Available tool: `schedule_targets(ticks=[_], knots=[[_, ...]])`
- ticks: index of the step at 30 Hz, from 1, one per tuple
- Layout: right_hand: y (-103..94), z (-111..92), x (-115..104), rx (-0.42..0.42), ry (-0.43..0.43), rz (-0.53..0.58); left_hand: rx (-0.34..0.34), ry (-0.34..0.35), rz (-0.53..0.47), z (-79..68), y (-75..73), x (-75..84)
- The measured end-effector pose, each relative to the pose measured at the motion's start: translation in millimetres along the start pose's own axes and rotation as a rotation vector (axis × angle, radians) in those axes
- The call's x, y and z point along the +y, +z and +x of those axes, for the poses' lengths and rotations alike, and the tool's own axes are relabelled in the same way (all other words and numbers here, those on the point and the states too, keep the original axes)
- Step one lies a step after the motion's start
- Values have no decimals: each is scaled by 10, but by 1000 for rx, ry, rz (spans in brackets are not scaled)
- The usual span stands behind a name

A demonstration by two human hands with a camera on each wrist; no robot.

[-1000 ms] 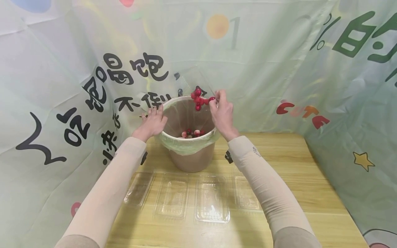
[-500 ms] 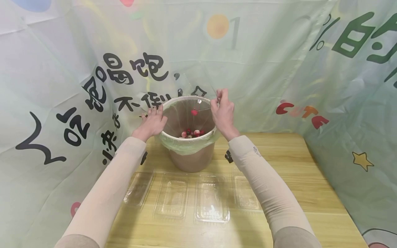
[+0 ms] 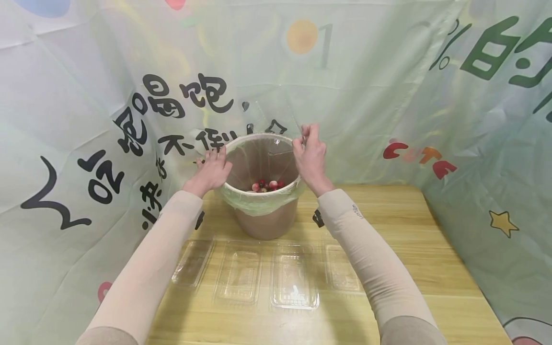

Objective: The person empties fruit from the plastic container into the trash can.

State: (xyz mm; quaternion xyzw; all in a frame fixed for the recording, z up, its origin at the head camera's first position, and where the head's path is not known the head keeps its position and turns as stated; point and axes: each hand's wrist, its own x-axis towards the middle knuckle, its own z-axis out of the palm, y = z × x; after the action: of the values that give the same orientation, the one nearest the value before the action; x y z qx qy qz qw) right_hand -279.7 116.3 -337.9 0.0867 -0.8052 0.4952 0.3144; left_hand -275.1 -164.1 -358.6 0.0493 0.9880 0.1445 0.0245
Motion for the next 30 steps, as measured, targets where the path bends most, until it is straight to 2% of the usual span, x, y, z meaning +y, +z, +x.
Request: schedule_targets(ticks=[11, 30], knots=[[-19, 11, -5, 11, 9, 27, 7, 3, -10, 8, 11, -9], [-211, 69, 83, 0, 105, 95, 6, 5, -10, 7, 8, -6]])
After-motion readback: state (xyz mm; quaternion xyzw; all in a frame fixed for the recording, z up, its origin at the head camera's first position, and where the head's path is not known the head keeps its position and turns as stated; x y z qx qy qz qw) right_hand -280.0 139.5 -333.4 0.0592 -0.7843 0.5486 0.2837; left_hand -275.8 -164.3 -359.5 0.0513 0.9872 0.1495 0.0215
